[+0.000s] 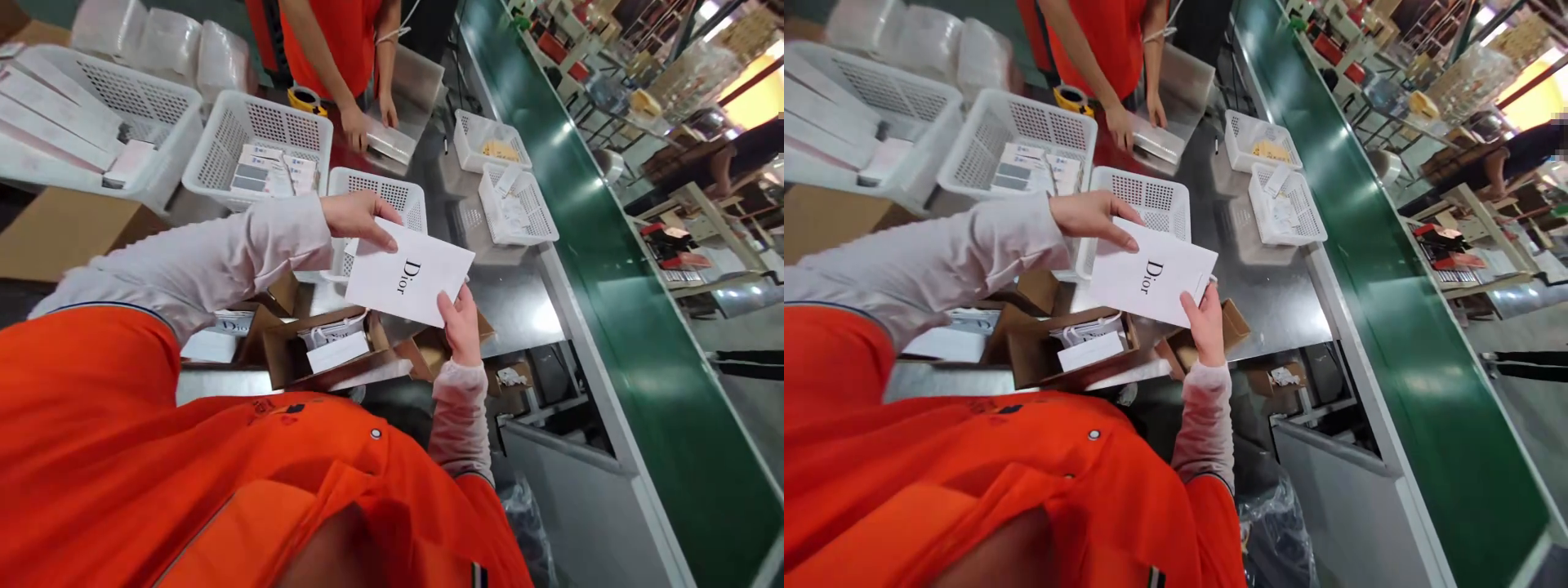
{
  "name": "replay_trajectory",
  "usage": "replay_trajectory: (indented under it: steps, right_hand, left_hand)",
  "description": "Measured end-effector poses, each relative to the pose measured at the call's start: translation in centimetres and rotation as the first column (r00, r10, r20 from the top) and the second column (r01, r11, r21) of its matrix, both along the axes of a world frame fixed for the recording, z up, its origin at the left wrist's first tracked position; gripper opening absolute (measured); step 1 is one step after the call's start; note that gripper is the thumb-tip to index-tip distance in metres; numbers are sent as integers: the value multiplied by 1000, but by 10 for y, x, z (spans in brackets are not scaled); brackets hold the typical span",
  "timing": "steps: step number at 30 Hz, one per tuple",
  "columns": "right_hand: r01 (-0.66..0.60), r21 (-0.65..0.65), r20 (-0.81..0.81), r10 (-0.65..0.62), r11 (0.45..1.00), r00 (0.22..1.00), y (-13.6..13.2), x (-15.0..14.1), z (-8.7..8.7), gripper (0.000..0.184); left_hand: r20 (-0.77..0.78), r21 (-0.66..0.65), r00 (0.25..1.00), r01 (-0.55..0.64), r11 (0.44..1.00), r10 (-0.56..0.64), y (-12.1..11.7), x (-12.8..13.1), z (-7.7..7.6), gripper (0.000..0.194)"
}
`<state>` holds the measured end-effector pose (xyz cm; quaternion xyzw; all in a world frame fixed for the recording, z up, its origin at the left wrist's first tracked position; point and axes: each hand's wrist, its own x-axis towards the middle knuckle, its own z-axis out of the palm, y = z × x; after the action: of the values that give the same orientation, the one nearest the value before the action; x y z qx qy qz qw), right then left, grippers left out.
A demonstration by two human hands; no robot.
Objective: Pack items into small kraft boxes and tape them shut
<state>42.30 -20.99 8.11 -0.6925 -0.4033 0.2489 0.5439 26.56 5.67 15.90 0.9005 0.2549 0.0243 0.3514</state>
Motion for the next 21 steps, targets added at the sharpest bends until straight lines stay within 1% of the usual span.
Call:
replay_trajectory:
  steps: [2,3,4,5,6,7,8,9,10,11,12,13,14,15,16,17,18,19,20,21]
  right_hand:
    - [8,9,6,-8,1000,1000,-10,1,4,71]
    - [45,-5,48,-45,999,998,-16,2,7,63]
    - [109,-28,119,-105,994,987,-22,2,11,56]
    - [202,-53,216,-186,978,958,-26,3,16,49]
    - [314,-76,328,-273,947,904,-29,3,23,44]
    - [429,-97,439,-348,898,828,-30,2,30,41]
    - [521,-118,538,-387,845,749,-29,0,38,40]
    - [570,-147,617,-375,809,691,-28,-4,45,41]
    - [567,-186,674,-316,803,668,-26,-9,52,40]
    - [511,-232,707,-218,827,673,-25,-15,56,40]
    - [408,-274,715,-99,871,692,-25,-20,59,42]
    - [269,-296,702,18,917,712,-28,-25,59,47]
    - [108,-295,671,125,950,731,-32,-27,57,51]
    - [-51,-269,625,214,962,751,-39,-24,52,53]
    - [-184,-219,566,278,958,776,-46,-18,46,51]
    - [-268,-150,497,307,952,811,-53,-6,39,47]
    - [-281,-73,430,285,957,857,-60,10,32,43]
    - [-215,-4,377,200,977,904,-66,29,25,42]
    - [-85,35,345,67,996,936,-69,51,17,41]
    - [90,40,344,-98,995,934,-72,72,10,41]
  left_hand:
    - [-4,19,999,35,999,-35,-13,4,-5,57]
    - [-3,39,999,45,998,-45,-18,6,-5,58]
    - [5,67,999,42,997,-43,-24,8,-4,61]
    - [18,97,999,31,995,-33,-30,10,-2,65]
    - [31,115,999,26,993,-30,-38,13,1,69]
    - [41,113,998,40,993,-45,-49,17,4,74]
    - [48,87,995,80,993,-84,-61,22,7,78]
    - [58,45,988,139,989,-141,-75,27,9,80]
    - [78,-1,976,205,979,-204,-90,33,10,80]
    - [108,-40,961,259,965,-254,-105,40,9,77]
    - [140,-63,951,286,956,-275,-118,47,7,72]
    - [169,-76,950,278,958,-263,-128,54,4,66]
    - [189,-85,955,247,965,-228,-135,59,0,60]
    - [199,-93,962,208,974,-186,-137,64,-4,55]
    - [200,-98,969,170,981,-148,-135,68,-8,52]
    - [198,-94,973,139,986,-119,-130,70,-10,50]
    - [196,-79,975,120,990,-103,-123,72,-12,48]
    - [197,-53,976,109,993,-97,-114,73,-12,48]
    - [196,-23,976,105,994,-99,-105,75,-11,48]
    - [190,3,975,114,993,-112,-96,76,-9,48]
